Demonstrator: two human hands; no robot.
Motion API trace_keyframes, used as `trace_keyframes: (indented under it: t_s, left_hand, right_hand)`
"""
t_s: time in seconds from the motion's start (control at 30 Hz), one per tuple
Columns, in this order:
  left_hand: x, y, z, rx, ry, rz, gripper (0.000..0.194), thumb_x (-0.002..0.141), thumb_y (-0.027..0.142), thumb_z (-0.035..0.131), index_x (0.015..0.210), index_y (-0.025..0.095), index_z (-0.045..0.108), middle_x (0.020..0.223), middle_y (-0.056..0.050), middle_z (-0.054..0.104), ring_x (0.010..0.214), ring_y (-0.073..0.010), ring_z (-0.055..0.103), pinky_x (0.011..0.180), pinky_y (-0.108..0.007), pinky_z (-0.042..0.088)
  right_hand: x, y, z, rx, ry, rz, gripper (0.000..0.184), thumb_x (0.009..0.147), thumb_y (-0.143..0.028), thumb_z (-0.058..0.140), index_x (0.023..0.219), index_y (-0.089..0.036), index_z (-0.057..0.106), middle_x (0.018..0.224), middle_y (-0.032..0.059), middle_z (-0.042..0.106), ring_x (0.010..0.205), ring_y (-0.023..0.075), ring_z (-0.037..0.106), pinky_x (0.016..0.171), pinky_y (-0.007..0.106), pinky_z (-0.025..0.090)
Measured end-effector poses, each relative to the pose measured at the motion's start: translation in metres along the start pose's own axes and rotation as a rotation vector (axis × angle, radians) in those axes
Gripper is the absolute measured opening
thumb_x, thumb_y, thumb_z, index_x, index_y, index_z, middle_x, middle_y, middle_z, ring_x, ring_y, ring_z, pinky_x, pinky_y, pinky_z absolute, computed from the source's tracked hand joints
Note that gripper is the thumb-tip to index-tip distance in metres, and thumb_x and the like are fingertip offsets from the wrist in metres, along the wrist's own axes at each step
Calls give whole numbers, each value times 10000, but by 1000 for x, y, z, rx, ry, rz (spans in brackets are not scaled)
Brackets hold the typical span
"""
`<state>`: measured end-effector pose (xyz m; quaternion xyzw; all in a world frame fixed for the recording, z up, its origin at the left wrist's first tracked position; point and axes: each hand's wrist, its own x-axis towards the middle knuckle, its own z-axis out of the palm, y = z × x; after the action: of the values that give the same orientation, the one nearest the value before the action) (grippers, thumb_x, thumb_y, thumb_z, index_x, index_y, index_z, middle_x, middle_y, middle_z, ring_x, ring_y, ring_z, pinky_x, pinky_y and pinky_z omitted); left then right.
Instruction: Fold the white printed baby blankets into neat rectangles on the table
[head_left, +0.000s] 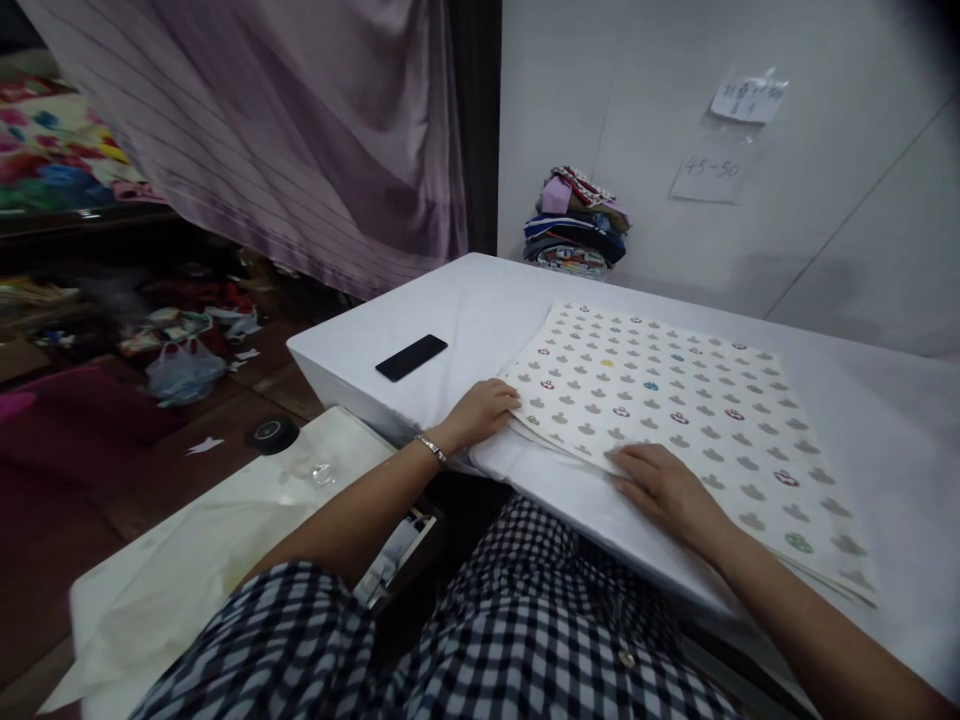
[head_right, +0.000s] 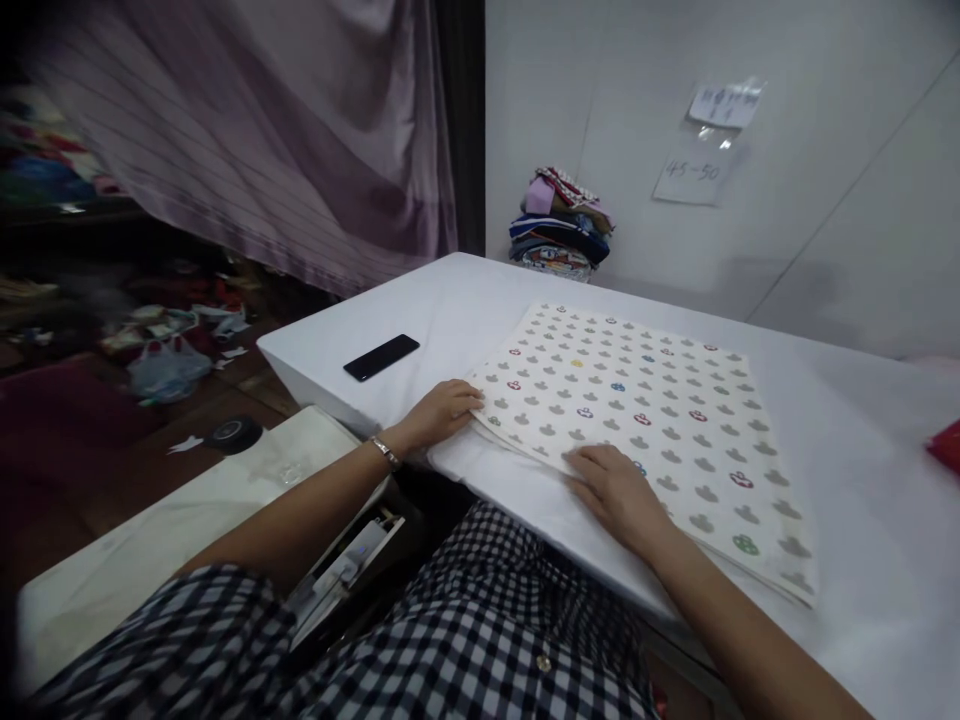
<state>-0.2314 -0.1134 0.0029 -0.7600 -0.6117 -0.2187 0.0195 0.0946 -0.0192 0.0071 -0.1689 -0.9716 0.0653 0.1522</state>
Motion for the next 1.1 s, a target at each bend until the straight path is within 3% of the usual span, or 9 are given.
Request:
trace_keyframes:
  t_s: [0.2,0.33,0.5,0.63,0.87,1.1]
  left_hand:
    - [-5,2,4,90,39,-4,229,878,215,449,982,193,652,1012,-62,634,971,-186,541,881,-348,399]
    - [-8,5,3,112,78,-8,219,870,202,450,982,194,639,988,-62,630,939,-179,546,864,-338,395]
    - [-9,6,-2,110,60,38,181,823,160,488,942,192,621,950,-44,626,901,-169,549,869,-347,378]
    - [-11,4,-2,120,23,57,166,814,155,497,924,197,615,943,-33,623,900,-165,544,895,-360,357]
    - [-2,11,5,126,92,56,228,837,232,523,1057,176,544,1073,-72,611,1014,-192,533,945,-383,343]
    - [5,17,2,68,111,111,25,833,192,509,845,170,508,986,-57,600,938,-171,532,885,-350,404]
  right_hand:
    - [35,-17,8,-119,-65,-51,296,931,-301,385,1055,-170,620,976,112,599,876,232,541,759,363,461]
    - [42,-23,12,-189,-65,-72,305,935,-248,347,1015,-165,629,929,109,607,840,222,537,716,335,443]
    - [40,-19,18,-260,-32,-68,335,912,-157,333,1129,-139,587,891,101,629,801,209,551,691,312,438]
    - [41,-14,19,-152,-74,-20,318,909,-191,364,1149,-166,571,974,98,625,853,203,567,695,300,456]
    - [64,-24,19,-76,-149,2,231,906,-279,432,1024,-183,606,981,94,608,895,220,560,710,313,449]
    - [81,-24,22,147,-139,181,204,913,-242,385,983,-206,572,921,34,645,825,176,582,708,285,420]
